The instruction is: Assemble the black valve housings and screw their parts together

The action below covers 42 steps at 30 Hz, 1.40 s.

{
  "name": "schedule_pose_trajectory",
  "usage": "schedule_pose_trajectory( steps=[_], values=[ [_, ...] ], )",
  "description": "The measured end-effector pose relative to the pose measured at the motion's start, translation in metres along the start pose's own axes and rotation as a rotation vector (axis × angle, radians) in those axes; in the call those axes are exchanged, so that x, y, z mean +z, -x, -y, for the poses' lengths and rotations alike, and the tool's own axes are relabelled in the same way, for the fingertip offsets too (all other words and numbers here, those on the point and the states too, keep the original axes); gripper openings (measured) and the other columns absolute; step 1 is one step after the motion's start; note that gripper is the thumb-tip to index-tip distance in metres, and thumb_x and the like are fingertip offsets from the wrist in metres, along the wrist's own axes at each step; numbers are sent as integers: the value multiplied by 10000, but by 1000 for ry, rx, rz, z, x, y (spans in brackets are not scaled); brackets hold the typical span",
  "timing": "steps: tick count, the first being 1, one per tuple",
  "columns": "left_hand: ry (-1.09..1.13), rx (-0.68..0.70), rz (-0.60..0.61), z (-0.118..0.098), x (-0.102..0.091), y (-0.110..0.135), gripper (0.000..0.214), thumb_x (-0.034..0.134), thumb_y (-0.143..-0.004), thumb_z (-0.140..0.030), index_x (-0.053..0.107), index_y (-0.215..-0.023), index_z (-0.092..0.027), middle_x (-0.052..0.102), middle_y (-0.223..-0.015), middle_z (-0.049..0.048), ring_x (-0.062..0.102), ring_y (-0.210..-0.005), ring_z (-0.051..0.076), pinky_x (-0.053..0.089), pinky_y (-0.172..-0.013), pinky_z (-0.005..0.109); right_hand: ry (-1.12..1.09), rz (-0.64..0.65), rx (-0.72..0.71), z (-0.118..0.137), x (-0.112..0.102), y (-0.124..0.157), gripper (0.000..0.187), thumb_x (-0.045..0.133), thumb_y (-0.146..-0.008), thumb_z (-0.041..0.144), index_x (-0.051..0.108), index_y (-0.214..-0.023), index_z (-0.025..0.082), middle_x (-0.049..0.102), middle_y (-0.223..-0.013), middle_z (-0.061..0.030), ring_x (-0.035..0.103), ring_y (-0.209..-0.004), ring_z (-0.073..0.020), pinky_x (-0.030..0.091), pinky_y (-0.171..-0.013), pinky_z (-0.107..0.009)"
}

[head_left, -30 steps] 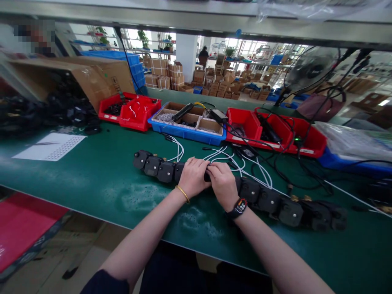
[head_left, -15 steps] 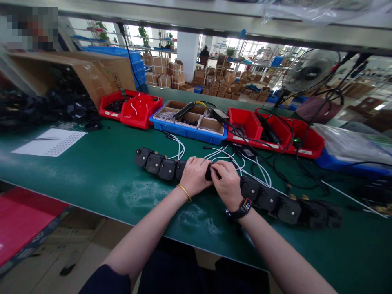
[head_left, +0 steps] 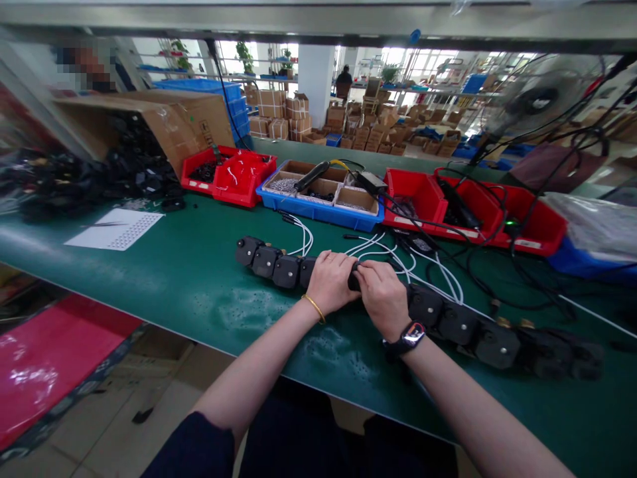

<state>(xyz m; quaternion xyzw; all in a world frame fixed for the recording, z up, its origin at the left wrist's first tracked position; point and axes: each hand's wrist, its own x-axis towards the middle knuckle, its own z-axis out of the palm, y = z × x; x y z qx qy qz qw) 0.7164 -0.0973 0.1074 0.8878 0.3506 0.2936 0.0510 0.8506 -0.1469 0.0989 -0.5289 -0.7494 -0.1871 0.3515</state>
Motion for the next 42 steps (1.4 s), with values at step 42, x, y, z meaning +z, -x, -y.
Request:
schedule_pose_trajectory(
  steps=[42],
  values=[
    [-222, 116, 51, 26, -10, 40, 540, 542, -824, -259, 370, -1330, -182, 507, -1300, 81, 351, -1279, 272, 62, -1121, 547, -132, 206, 408, 17, -91, 147, 262, 498, -947, 400, 512, -1005, 144, 537, -928, -41, 523, -834, -153, 451, -728, -286]
  ],
)
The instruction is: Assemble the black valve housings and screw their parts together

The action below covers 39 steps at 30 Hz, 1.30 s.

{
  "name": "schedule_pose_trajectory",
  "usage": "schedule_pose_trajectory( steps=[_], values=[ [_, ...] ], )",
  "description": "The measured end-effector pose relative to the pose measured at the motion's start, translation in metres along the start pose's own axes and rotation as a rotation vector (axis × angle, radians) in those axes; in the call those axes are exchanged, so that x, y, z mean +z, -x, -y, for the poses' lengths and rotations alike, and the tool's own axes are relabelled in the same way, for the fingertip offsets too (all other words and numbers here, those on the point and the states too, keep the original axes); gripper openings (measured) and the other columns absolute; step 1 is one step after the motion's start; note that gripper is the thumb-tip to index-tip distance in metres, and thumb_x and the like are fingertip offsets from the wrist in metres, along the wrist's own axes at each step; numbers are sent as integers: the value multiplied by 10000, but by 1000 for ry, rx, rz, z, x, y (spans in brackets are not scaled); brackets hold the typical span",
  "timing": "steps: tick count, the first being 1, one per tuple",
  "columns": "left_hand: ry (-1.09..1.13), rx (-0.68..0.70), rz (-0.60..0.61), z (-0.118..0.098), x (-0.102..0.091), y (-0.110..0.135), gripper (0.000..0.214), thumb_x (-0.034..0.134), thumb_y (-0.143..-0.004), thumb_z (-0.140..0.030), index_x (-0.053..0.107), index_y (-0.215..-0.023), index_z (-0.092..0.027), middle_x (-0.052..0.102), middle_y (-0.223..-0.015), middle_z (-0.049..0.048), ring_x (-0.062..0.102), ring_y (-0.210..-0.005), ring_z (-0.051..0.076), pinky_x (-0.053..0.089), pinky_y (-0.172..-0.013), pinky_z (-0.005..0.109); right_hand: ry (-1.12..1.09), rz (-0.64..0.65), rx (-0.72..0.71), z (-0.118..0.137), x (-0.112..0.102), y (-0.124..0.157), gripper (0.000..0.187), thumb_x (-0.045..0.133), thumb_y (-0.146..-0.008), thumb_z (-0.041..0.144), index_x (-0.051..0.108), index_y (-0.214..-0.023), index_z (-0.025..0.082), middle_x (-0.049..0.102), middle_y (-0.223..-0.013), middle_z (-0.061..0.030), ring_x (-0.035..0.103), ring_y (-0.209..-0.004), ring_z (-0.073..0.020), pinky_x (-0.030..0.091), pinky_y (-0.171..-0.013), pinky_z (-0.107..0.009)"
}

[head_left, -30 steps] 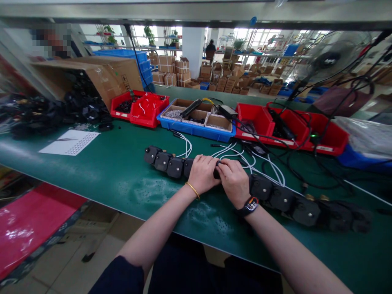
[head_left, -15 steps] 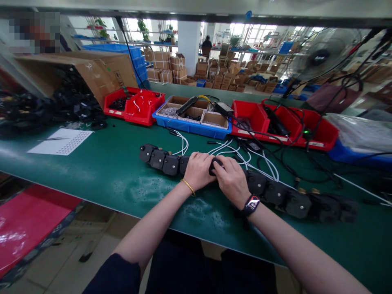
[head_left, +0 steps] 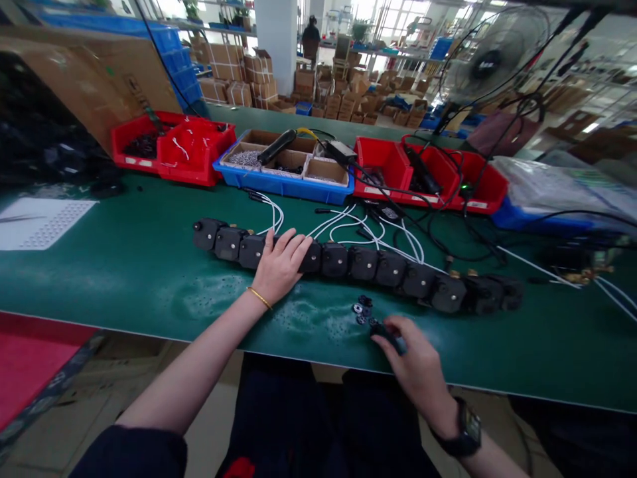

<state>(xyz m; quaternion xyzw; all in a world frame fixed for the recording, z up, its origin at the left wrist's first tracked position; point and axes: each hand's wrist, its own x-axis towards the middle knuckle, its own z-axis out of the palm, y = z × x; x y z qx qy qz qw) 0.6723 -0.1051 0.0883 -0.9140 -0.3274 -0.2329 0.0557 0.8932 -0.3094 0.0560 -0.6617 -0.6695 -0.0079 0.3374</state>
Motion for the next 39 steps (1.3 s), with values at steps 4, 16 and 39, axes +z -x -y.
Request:
schedule_pose_trajectory(
  steps=[4, 16, 39],
  values=[
    [34, 37, 30, 1, -4, -12, 512, 563, -808, -321, 431, -1274, -156, 549, -1233, 96, 421, -1218, 269, 60, -1129, 548, 83, 35, -15, 0, 18, 13, 239, 396, -989, 357, 476, -957, 135, 510, -917, -62, 494, -853, -184, 432, -759, -342],
    [86, -47, 23, 1, -17, -11, 526, 663, -721, -297, 477, -1204, -204, 583, -1172, 78, 409, -1229, 282, 57, -1115, 589, 233, 28, -107, -19, 14, 28, 311, 347, -991, 375, 500, -1113, 133, 511, -1005, -100, 505, -895, -225, 429, -790, -397],
    [240, -196, -55, 16, -15, -19, 536, 633, -675, -275, 455, -1163, -144, 620, -1109, 95, 562, -1047, 232, 292, -1068, 426, 15, -138, -404, 87, 82, -178, 229, 428, -951, 201, 618, -854, 118, 576, -961, -75, 511, -902, -213, 431, -795, -342]
  ],
)
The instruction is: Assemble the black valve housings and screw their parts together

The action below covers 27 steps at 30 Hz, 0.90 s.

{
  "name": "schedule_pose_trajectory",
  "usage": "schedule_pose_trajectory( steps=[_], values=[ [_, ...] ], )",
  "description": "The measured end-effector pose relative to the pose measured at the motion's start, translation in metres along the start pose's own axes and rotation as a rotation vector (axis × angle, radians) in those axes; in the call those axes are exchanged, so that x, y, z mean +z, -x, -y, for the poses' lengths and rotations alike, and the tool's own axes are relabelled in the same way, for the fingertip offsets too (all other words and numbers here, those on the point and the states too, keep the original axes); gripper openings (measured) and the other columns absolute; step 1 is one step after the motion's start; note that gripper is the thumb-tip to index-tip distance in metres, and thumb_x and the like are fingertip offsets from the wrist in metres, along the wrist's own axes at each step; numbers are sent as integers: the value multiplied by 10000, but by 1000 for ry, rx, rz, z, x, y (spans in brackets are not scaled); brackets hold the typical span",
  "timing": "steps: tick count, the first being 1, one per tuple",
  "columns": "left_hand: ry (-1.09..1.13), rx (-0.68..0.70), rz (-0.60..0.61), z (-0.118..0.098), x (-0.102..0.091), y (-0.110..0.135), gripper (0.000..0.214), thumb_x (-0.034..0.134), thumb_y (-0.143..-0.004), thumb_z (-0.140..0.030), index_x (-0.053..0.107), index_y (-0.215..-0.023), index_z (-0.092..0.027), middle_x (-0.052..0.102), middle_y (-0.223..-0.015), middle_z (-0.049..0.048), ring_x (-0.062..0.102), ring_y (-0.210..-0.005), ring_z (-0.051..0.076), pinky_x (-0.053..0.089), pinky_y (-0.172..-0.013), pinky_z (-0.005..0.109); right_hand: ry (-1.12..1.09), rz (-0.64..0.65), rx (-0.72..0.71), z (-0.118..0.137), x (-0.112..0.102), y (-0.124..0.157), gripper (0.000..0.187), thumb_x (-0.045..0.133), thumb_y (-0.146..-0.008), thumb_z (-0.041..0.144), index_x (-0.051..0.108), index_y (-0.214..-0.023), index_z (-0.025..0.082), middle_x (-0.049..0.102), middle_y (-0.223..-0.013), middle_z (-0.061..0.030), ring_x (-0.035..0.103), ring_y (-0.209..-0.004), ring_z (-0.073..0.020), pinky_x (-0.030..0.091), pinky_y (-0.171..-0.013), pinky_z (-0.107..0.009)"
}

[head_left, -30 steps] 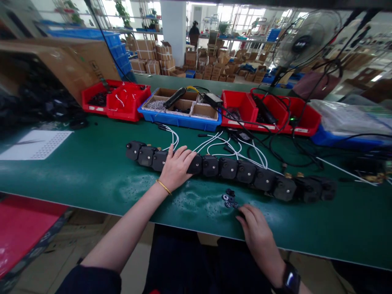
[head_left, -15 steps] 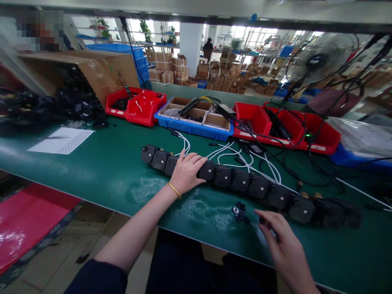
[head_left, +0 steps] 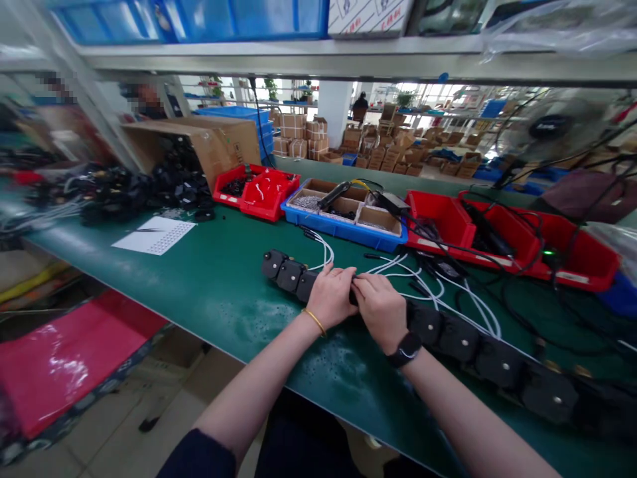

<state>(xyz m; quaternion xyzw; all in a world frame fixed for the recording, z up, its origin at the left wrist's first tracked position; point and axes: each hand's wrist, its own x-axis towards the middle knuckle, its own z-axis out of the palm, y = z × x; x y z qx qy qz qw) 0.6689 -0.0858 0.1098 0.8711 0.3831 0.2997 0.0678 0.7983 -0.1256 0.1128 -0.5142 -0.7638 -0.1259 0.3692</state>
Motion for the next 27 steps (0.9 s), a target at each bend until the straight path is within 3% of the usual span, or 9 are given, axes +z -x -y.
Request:
schedule_pose_trajectory(
  steps=[5, 8, 16, 19, 27],
  values=[
    [-2, 18, 25, 3, 1, 1, 592, 621, -668, -394, 454, -1170, -129, 651, -1027, 106, 589, -998, 243, 294, -1073, 428, 117, 31, -204, -2, -2, 8, 308, 299, -930, 173, 592, -956, 81, 527, -1074, -126, 486, -961, -260, 416, -801, -390],
    [-20, 27, 40, 9, 3, 0, 673, 642, -640, -453, 439, -1191, -126, 653, -1012, 110, 599, -977, 250, 272, -1086, 432, 111, 43, -240, -9, 4, 7, 319, 264, -897, 166, 568, -936, 75, 519, -1041, -146, 488, -958, -275, 417, -795, -403],
    [-5, 7, 4, 2, 0, 3, 639, 666, -659, -450, 428, -1171, -150, 643, -1042, 97, 590, -1001, 241, 284, -1070, 438, -52, 4, 12, -13, 3, 2, 251, 355, -915, 211, 502, -1095, 116, 527, -987, -108, 501, -896, -217, 443, -811, -368],
    [-3, 9, -13, 3, 3, 2, 680, 686, -649, -455, 416, -1192, -148, 633, -1076, 103, 587, -1010, 236, 291, -1066, 436, -57, 5, 44, -14, 2, 3, 267, 359, -918, 192, 506, -1125, 111, 515, -988, -114, 494, -892, -216, 449, -798, -366],
    [13, 13, -26, 3, 5, 3, 721, 707, -637, -443, 407, -1216, -137, 613, -1126, 108, 576, -1025, 241, 284, -1066, 443, -2, -1, 17, -14, -4, -5, 185, 392, -939, 167, 556, -867, 122, 527, -863, -78, 508, -800, -185, 443, -720, -308]
  ],
)
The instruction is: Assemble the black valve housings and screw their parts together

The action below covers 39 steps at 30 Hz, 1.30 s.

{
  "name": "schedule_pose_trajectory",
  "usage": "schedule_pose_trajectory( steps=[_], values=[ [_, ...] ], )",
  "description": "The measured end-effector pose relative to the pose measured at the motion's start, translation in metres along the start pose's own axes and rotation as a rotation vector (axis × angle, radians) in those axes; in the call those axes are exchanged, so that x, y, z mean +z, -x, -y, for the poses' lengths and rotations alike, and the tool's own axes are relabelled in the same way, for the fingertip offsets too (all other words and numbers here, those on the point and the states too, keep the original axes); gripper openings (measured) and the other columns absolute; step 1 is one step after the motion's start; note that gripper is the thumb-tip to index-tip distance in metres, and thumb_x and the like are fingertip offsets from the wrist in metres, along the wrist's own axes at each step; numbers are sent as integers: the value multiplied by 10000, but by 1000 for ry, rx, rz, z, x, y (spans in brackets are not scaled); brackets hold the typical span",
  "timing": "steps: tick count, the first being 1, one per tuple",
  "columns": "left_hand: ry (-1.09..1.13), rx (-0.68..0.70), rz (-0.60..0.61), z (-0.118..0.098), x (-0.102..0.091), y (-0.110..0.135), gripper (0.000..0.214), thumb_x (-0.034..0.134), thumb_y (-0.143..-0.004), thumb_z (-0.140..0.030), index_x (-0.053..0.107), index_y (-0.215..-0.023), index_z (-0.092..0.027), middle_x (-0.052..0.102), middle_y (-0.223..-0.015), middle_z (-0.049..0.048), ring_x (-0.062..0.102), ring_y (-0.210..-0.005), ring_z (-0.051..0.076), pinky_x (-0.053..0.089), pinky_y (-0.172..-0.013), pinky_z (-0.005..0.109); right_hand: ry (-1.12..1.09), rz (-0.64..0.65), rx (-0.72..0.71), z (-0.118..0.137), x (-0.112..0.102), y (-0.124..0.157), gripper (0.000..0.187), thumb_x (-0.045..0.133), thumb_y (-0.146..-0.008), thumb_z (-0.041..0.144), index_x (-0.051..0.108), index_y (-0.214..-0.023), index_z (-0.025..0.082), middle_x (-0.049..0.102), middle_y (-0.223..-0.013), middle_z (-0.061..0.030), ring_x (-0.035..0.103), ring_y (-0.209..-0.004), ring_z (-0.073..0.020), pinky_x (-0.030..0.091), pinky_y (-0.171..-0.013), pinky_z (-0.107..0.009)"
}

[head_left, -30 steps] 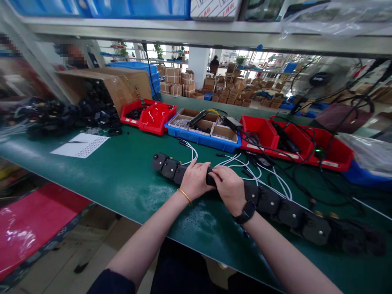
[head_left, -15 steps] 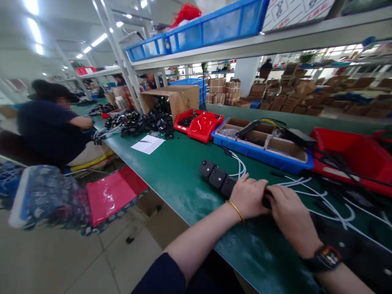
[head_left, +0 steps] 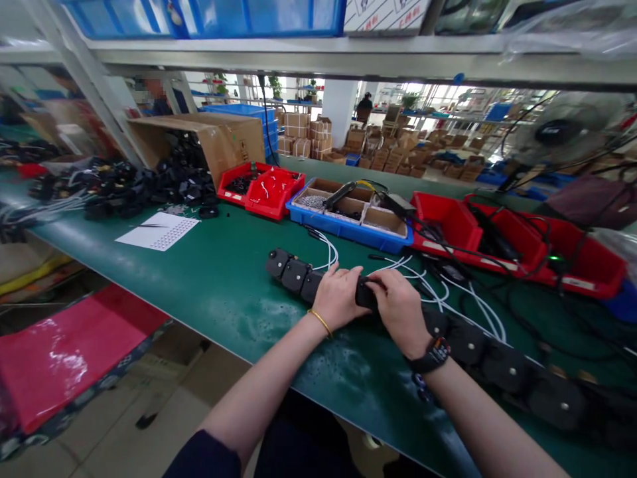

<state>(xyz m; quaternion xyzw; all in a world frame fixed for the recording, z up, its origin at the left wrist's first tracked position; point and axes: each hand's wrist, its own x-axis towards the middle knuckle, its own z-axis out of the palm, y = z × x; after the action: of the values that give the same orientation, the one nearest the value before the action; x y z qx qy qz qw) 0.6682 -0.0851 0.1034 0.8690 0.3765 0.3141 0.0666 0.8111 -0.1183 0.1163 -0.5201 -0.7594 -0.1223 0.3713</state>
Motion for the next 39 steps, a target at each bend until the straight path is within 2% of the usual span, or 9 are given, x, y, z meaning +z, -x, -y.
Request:
schedule_pose_trajectory(
  steps=[2, 8, 16, 23, 32, 39],
  values=[
    [3, 0, -5, -1, -1, 0, 712, 692, -650, -413, 395, -1232, -131, 613, -1125, 109, 571, -1032, 235, 287, -1066, 436, 13, 7, -31, 4, 1, 0, 208, 368, -944, 147, 554, -856, 112, 537, -864, -83, 509, -810, -187, 445, -733, -312],
    [16, -13, 4, -3, -4, -1, 646, 620, -674, -290, 386, -1255, -135, 633, -1076, 88, 563, -1043, 222, 296, -1062, 419, 54, 103, -156, 15, 1, 7, 294, 299, -932, 72, 592, -943, 68, 524, -1059, -125, 469, -977, -214, 439, -864, -345],
    [10, -28, 11, -4, -5, -2, 650, 618, -663, -280, 385, -1254, -143, 630, -1073, 77, 562, -1034, 214, 290, -1065, 405, 130, 119, -120, 12, 2, 4, 240, 369, -935, 95, 607, -934, 66, 525, -933, -117, 468, -880, -214, 433, -810, -333],
    [-1, -28, 5, -4, -4, -1, 623, 593, -691, -276, 375, -1260, -149, 624, -1097, 81, 558, -1036, 214, 280, -1070, 398, 171, 109, -137, 17, 4, 4, 302, 304, -941, 88, 600, -950, 29, 498, -1041, -147, 443, -959, -244, 416, -865, -356],
    [7, -21, -2, -4, -4, -1, 624, 588, -686, -277, 377, -1262, -160, 634, -1062, 71, 566, -1025, 209, 267, -1077, 402, 198, 120, -138, 11, 7, 3, 251, 403, -947, 153, 596, -808, 72, 511, -908, -124, 450, -862, -218, 421, -804, -338],
    [-2, -15, -6, -4, -3, 0, 641, 608, -676, -294, 384, -1257, -140, 626, -1098, 91, 563, -1036, 217, 263, -1077, 401, 191, 128, -170, 13, 4, 6, 296, 302, -943, 82, 593, -916, 37, 493, -1050, -149, 437, -963, -226, 415, -860, -337]
  ],
)
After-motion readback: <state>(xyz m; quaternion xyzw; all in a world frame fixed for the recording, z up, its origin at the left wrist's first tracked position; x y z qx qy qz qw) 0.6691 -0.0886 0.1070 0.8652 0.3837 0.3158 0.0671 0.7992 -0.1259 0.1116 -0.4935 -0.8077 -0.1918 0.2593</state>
